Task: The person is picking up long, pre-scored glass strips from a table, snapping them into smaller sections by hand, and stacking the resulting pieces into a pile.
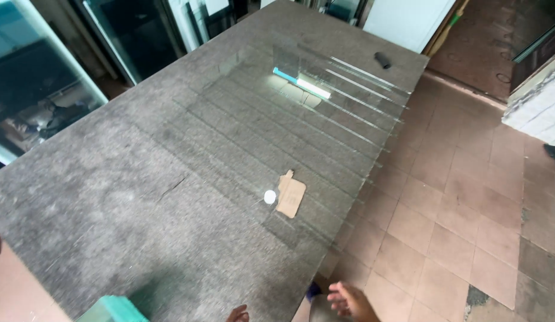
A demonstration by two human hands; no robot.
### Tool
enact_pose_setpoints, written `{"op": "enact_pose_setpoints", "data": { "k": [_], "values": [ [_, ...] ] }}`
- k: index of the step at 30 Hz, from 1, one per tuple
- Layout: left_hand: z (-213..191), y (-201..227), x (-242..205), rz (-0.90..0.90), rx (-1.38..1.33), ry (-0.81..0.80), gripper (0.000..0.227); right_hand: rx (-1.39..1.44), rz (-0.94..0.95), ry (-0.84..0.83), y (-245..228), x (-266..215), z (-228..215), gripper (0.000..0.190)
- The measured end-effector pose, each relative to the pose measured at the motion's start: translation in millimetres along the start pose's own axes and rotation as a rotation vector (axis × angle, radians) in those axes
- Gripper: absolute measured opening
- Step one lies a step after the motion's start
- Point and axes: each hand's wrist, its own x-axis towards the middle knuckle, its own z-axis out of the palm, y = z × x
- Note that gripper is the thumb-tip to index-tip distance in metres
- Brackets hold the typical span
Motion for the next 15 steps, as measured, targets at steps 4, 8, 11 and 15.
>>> {"op": "enact_pose_setpoints", "data": {
  "k": [4, 8, 11, 15],
  "values": [
    [63.5, -27.1, 99.1, 0.059, 0.169, -0.001, 0.059, -0.553, -0.118, -0.150, -0.6, 25.8, -20.3, 0.029],
    [154.9, -30.2, 190.9, 0.405, 0.291, 0.215, 0.045, -0.813, -0.075, -0.453, -45.6, 69.9, -66.6, 0.040],
    [213.3, 23.2, 221.7, 0.708, 0.434, 0.213, 0.061, -0.861, -0.286, -0.450, -84.3, 76.5, -116.5, 0.036],
    [267.0, 114.4, 244.5, 0.708, 0.562, 0.319, 0.075, -0.747, -0.106, -0.256, -140.3, 69.5, -211.8, 0.043]
  ]
}}
